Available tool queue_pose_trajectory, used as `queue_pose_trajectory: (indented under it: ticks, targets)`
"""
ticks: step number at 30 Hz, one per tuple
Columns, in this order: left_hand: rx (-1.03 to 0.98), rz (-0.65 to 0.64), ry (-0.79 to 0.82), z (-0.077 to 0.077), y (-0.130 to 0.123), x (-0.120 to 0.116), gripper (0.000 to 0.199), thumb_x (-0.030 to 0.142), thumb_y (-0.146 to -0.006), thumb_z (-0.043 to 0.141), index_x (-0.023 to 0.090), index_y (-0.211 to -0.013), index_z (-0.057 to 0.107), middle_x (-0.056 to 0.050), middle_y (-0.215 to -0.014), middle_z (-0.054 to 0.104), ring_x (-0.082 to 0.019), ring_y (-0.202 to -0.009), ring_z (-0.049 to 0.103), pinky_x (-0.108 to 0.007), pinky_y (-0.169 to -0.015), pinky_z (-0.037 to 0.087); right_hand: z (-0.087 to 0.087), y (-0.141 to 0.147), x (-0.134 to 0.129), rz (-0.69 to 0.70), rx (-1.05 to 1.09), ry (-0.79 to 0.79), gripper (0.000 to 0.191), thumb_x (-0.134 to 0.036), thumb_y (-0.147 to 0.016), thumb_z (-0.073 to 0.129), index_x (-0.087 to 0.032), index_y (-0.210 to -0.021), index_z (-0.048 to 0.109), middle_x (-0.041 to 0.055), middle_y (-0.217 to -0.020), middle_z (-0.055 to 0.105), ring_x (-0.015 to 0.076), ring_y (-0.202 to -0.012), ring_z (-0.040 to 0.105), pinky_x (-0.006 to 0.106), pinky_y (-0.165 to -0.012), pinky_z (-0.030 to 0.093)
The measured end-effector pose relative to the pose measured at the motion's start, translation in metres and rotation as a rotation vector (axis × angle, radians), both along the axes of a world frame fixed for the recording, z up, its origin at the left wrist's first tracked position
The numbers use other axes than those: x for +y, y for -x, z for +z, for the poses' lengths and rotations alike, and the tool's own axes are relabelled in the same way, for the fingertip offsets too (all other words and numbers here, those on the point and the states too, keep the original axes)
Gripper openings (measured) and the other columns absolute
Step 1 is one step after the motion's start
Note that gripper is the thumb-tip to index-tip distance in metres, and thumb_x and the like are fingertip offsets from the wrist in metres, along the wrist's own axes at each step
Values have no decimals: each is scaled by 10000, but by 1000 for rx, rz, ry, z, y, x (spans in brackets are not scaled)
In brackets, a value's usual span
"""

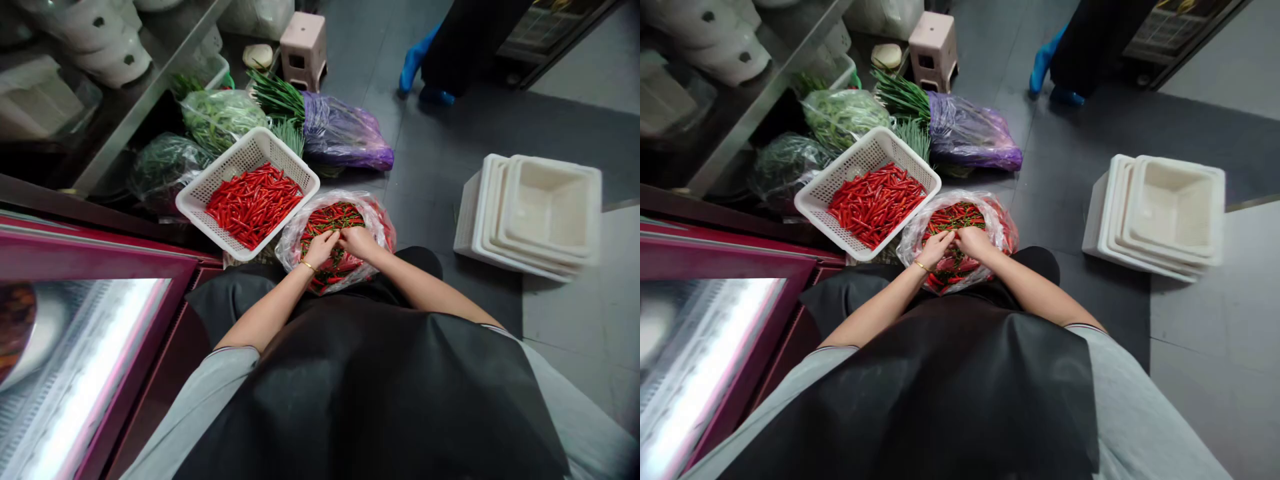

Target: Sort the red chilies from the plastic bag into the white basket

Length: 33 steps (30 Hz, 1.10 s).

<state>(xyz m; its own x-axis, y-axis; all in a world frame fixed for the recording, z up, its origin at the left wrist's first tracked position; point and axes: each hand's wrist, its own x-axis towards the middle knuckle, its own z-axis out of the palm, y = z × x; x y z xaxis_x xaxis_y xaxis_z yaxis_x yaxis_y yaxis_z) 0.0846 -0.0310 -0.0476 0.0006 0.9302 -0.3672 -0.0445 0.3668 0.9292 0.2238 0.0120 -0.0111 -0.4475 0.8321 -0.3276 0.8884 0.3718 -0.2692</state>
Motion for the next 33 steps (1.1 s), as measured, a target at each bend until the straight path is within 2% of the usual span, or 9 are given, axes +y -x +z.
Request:
queue_pose_trajectory:
  ticks: [4, 7, 12, 17, 21, 24, 28, 31, 33]
  targets:
    - [297, 6, -171, 4, 11, 10, 289, 363, -866, 508, 136, -743, 638, -9, -661, 595, -126, -665, 538, -241, -650, 428, 14, 8, -5, -7, 284, 54, 253, -265, -910, 517, -106, -1033, 670, 88, -915, 719, 155, -805, 632, 229, -731, 418]
    - [506, -225, -323, 28, 27, 17, 296, 328, -865, 489, 136, -675, 611, 0, -612, 556, -123, -621, 488, -252, -642, 398, 32, 1, 12, -7, 419, 51, 384, -380, -959, 427, -109, -810, 655, 32, -711, 642, 117, -655, 533, 229, -645, 365]
    - [654, -574, -529, 75, 40, 28, 227, 285, -858, 492, 135, -769, 637, -32, -709, 629, -147, -669, 531, -265, -677, 405, 61, -8, 26, 226, 538, 155, 427, -385, -961, 383, -140, -660, 560, -27, -586, 484, 84, -560, 385, 235, -588, 293]
    - [637, -784, -558, 93, 40, 22, 202, 294, -847, 520, 146, -772, 636, -41, -698, 632, -150, -655, 543, -261, -671, 406, 54, -12, 4, 230, 615, 129, 421, -491, -870, 535, -160, -611, 521, -43, -531, 431, 78, -528, 354, 238, -556, 274]
    - [261, -783, -469, 97, 35, 8, 238, 351, -853, 547, 135, -832, 644, -23, -693, 630, -130, -634, 547, -245, -644, 422, 21, -14, -5, -98, 770, 220, 583, -541, -974, 234, -162, -653, 540, -13, -500, 473, 98, -475, 425, 231, -518, 350]
    - [-25, -663, -260, 88, 43, 2, 284, 403, -807, 620, 121, -786, 634, -10, -608, 587, -114, -559, 534, -236, -582, 432, -7, -15, -8, -221, 575, 191, 538, -479, -999, 207, -133, -946, 615, 53, -697, 641, 135, -590, 576, 243, -595, 440]
    - [-385, -297, 0, 60, 71, 4, 304, 444, -727, 633, 147, -754, 575, -20, -654, 595, -131, -550, 555, -270, -528, 478, -34, -12, -15, -21, 158, 78, 377, -379, -868, 593, -174, -1184, 588, 150, -1162, 634, 235, -946, 642, 304, -777, 465]
    - [-449, -192, 104, 43, 82, 5, 259, 378, -665, 667, 166, -730, 534, 45, -547, 488, -71, -410, 411, -204, -404, 354, -38, -5, -9, 96, -79, -1, 292, -298, -924, 491, -155, -1149, 612, 174, -1181, 614, 247, -977, 640, 309, -781, 452]
    - [-317, -162, 100, 38, 76, 6, 234, 296, -630, 711, 159, -739, 556, 95, -473, 362, -29, -362, 268, -170, -374, 211, -30, -4, 2, 72, -3, -20, 248, -278, -932, 478, -133, -1049, 643, 150, -1082, 658, 220, -933, 640, 288, -771, 439]
